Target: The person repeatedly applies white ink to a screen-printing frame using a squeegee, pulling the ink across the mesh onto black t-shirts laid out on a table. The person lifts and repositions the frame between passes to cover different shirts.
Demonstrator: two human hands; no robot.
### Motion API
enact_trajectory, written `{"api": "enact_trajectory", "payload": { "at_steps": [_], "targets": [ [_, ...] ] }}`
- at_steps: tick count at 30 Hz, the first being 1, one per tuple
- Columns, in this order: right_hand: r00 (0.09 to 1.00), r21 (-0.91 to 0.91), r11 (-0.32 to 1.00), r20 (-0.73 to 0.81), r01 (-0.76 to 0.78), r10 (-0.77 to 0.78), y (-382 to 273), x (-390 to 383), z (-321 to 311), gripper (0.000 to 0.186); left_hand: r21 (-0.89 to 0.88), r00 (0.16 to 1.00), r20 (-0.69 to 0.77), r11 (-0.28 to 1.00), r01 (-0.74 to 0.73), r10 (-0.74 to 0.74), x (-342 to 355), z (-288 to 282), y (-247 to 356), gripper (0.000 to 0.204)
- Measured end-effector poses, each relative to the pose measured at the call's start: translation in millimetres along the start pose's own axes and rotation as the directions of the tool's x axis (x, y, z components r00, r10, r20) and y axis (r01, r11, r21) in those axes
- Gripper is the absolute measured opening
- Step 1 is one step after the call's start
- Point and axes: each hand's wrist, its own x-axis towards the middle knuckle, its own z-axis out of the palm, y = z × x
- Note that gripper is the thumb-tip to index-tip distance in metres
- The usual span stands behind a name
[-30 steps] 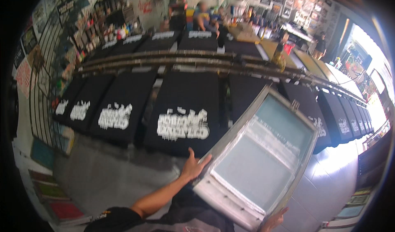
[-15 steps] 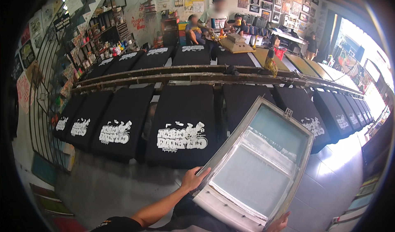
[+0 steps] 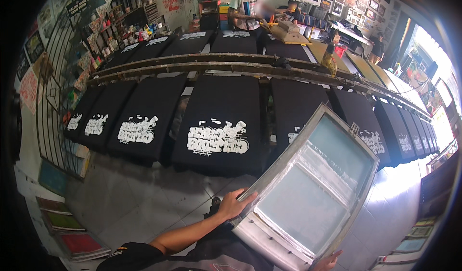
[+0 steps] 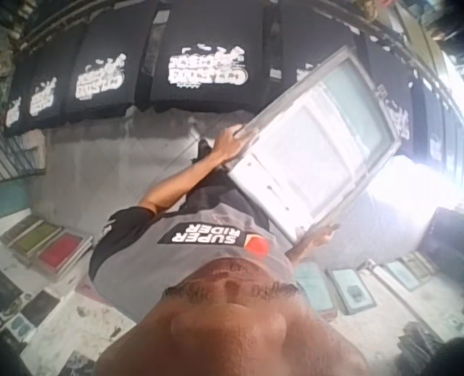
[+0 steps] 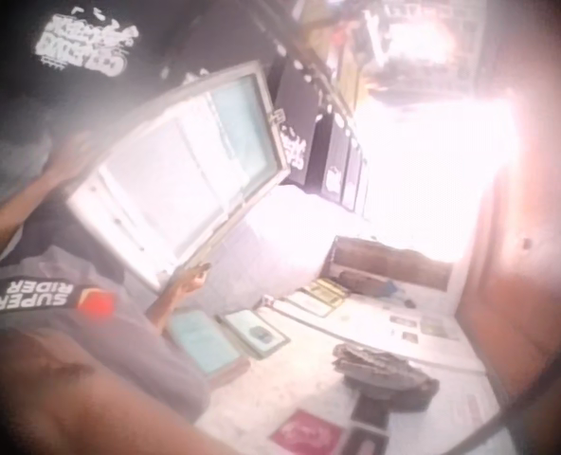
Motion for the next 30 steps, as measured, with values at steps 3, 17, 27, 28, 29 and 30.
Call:
{"api": "enact_trajectory", "payload": {
  "at_steps": [3,17,27,28,29,30],
  "targets": [
    [1.000,0.009,1.000,-0.015,-0.020,0.020,-2,-3,1,0.093,-0.011,1.000,0.027,1.000,-0.004,0.004,-3,-2,3,0.088],
    [0.985,0.101,0.989,0.124,0.108,-0.120,23,49,22,0.090,0.021,0.990,-0.142,1.000,-0.005,0.008,-18,3,-3,0.081],
    [0.943,0.188,0.974,0.283,0.123,-0.174,-49,69,62,0.079,-0.102,0.985,-0.162,0.994,0.034,-0.051,20,14,4,0.073],
    [0.942,0.168,0.978,0.290,0.125,-0.170,-57,75,64,0.080,-0.104,0.986,-0.152,0.993,0.051,-0.066,26,16,9,0.071],
    [0.940,0.148,0.981,0.297,0.127,-0.167,-63,82,66,0.080,-0.106,0.986,-0.142,0.992,0.067,-0.082,30,19,13,0.070],
    [0.937,0.174,0.979,0.311,0.109,-0.159,-70,87,72,0.081,-0.115,0.986,-0.152,0.992,0.049,-0.066,36,23,11,0.071]
  ]
}}
